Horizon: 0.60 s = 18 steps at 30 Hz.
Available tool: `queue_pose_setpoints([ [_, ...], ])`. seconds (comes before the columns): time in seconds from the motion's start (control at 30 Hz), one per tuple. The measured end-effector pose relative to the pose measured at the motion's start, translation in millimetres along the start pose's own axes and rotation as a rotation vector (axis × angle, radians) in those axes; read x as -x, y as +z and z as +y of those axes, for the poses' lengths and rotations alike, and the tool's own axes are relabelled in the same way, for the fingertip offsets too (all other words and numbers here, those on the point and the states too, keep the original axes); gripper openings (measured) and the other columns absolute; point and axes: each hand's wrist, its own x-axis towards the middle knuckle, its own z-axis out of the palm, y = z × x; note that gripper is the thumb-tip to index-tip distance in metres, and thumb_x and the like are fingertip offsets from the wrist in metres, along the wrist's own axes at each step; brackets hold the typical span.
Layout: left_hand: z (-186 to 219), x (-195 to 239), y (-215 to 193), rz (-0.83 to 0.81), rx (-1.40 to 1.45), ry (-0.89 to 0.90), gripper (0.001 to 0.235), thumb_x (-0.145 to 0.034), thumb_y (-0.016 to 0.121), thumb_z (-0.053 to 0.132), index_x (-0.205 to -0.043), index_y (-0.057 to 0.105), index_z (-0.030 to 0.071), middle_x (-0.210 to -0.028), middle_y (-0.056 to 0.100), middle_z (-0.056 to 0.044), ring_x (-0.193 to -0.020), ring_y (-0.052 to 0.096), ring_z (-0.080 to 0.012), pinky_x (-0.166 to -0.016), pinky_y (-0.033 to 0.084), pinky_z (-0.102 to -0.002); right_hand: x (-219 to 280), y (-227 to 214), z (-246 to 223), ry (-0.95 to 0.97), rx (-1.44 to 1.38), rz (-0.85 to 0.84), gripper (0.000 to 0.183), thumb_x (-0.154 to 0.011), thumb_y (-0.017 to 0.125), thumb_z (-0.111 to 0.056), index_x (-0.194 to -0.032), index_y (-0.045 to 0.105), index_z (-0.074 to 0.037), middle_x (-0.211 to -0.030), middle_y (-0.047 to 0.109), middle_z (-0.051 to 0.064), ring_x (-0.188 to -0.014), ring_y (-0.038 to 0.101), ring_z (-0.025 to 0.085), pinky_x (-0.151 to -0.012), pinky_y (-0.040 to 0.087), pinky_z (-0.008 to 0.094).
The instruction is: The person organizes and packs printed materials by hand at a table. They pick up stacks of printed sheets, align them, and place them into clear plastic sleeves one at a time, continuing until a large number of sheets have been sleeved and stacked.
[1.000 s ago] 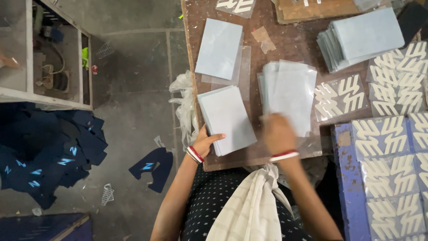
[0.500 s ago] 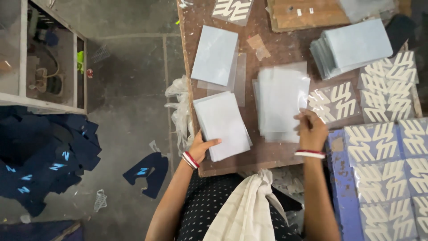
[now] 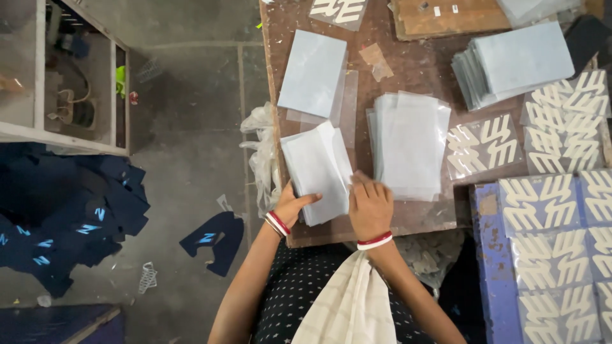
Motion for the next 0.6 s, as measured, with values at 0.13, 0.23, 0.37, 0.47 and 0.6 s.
queue_pose_setpoints([
  [0.13, -1, -1, 1, 0.015, -0.033, -0.021, 0.068, -0.076, 0.082, -0.001, -0.136, 0.050, -0.002, -0.119, 0.068, -0.013, -0.109, 0.066, -0.0235, -0.095, 0.055, -0.040, -3, -13, 39, 0.418, -0.715, 0.159, 0.021, -0.094, 0.064, 0.004, -0.111, 0.074, -0.005, -0.097, 0.076, 0.008, -0.077, 0.070, 0.012, -0.063, 0.052, 0.027],
  [0.23, -7, -3, -5, -0.035, 0.001, 0.002, 0.071, -0.075, 0.082, -0.002, -0.138, 0.049, -0.001, -0.124, 0.067, -0.011, -0.115, 0.064, -0.0220, -0.099, 0.053, -0.038, -23, -41, 103, 0.634, -0.700, 0.300, 0.022, -0.098, 0.060, 0.009, -0.114, 0.071, -0.002, -0.098, 0.075, 0.007, -0.072, 0.067, 0.013, -0.057, 0.049, 0.026],
  [0.37, -11, -6, -11, -0.048, 0.018, -0.018, 0.073, -0.075, 0.082, -0.002, -0.139, 0.049, -0.001, -0.126, 0.066, -0.012, -0.117, 0.063, -0.0229, -0.099, 0.053, -0.038, -20, -41, 137, 0.392, -0.169, 0.259, 0.022, -0.095, 0.068, -0.001, -0.116, 0.070, 0.001, -0.106, 0.072, 0.015, -0.089, 0.067, 0.028, -0.075, 0.052, 0.039],
  [0.47, -10, -6, -7, -0.053, 0.031, -0.015, 0.074, -0.075, 0.082, -0.002, -0.140, 0.049, -0.001, -0.127, 0.066, -0.012, -0.118, 0.063, -0.0228, -0.099, 0.053, -0.038, -12, -17, 96, 0.131, 0.114, 0.161, 0.031, -0.099, 0.067, -0.010, -0.127, 0.067, 0.005, -0.124, 0.066, 0.025, -0.116, 0.059, 0.043, -0.102, 0.046, 0.053],
  [0.6, -1, -5, -4, -0.021, -0.001, -0.011, 0.072, -0.075, 0.083, -0.001, -0.138, 0.049, -0.001, -0.124, 0.067, -0.012, -0.114, 0.065, -0.0220, -0.098, 0.053, -0.038, -2, 25, 17, 0.096, -0.046, -0.240, 0.046, -0.097, 0.062, -0.030, -0.127, 0.064, 0.003, -0.125, 0.065, 0.021, -0.113, 0.059, 0.039, -0.094, 0.048, 0.051],
])
